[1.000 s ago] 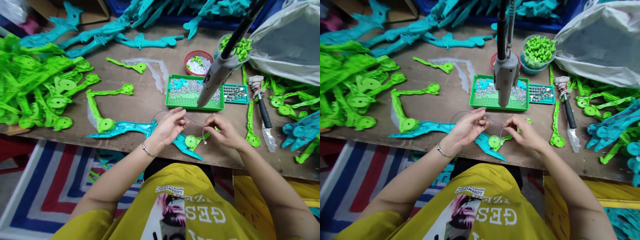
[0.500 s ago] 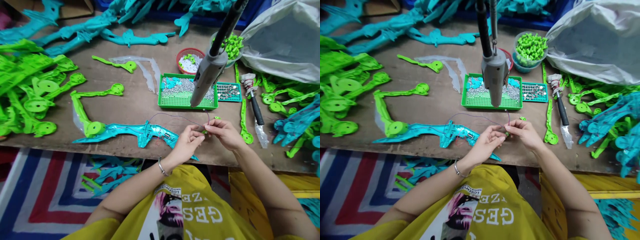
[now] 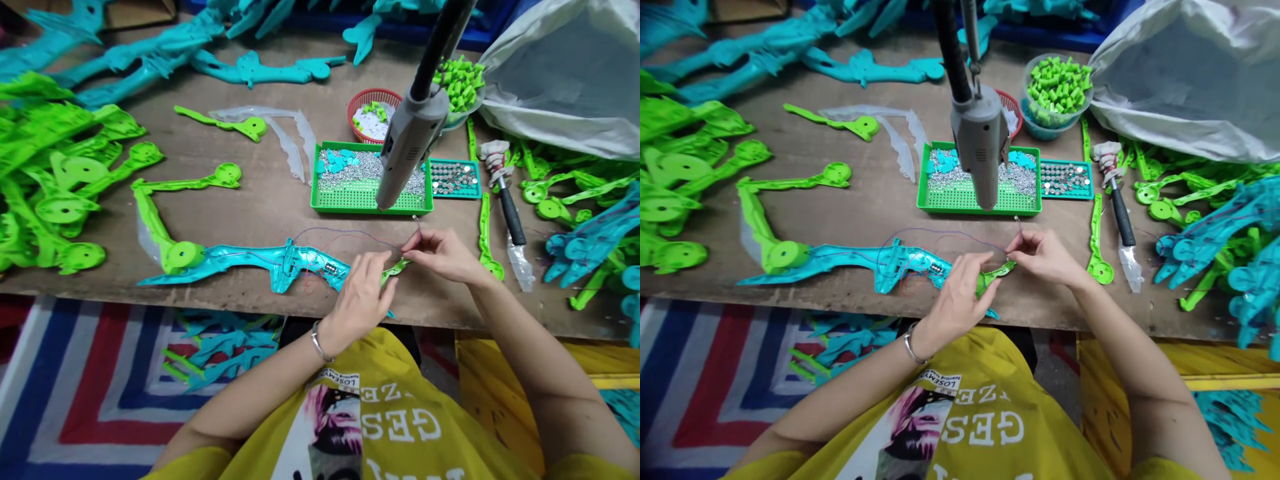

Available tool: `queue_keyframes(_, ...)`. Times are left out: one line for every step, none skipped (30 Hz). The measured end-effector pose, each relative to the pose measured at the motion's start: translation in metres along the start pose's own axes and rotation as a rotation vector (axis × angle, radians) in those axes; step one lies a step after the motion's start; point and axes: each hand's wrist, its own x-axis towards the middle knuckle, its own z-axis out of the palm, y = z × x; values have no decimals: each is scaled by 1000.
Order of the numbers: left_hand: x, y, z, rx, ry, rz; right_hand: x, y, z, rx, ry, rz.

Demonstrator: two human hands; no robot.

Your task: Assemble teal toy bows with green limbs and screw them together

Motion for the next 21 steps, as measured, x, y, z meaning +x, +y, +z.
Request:
queue_keyframes(-4, -2, -1, 126, -10, 83, 3, 1, -3, -86, -29, -70)
queue_keyframes(-7, -4, -2, 221, -32, 146, 5, 2, -6, -156, -66, -139)
queue_keyframes(-10, -7, -3, 288, -58, 189, 8, 2, -8, -204, -112, -192)
queue_keyframes(-12, -9, -3, 329, -84, 219, 11, 2, -9, -225, -164, -220)
queue_keyframes(-13, -12, -2, 352, -110, 245, 13, 3, -10, -222, -217, -222)
queue_keyframes(-14, -15, -2, 362, -133, 266, 14, 3, -9, -208, -262, -203)
queue_keyframes(-15, -18, -2, 365, -150, 283, 15, 4, -8, -191, -291, -173)
queue_keyframes(-15, -21, -2, 365, -162, 302, 14, 4, -7, -175, -304, -140)
queue_keyframes(-16, -23, -2, 361, -171, 321, 13, 4, -5, -160, -312, -113)
queue_keyframes(-16, -26, -3, 359, -177, 342, 11, 5, -3, -149, -318, -96)
queue_keyframes(-17, -28, -4, 359, -178, 362, 9, 5, -1, -141, -325, -88)
queue_keyframes(-17, -29, -5, 359, -182, 380, 6, 6, 1, -136, -333, -86)
queue_keyframes(-18, -31, -6, 360, -187, 393, 3, 6, 3, -137, -337, -88)
queue_keyframes(-19, -32, -7, 359, -195, 400, 1, 7, 5, -147, -332, -94)
queue_keyframes(-19, -33, -8, 357, -203, 403, -1, 7, 7, -164, -319, -103)
queue_keyframes(-19, -33, -9, 353, -210, 404, -3, 8, 8, -184, -302, -113)
queue_keyframes(-19, -33, -9, 351, -216, 404, -3, 9, 9, -203, -285, -121)
queue_keyframes(-20, -33, -9, 352, -220, 406, -4, 10, 10, -219, -271, -126)
queue_keyframes(-20, -34, -9, 357, -221, 409, -3, 11, 11, -230, -261, -128)
queue_keyframes(-20, -34, -9, 365, -222, 413, -3, 11, 11, -238, -258, -126)
queue_keyframes(-20, -33, -9, 375, -223, 417, -2, 12, 12, -245, -260, -124)
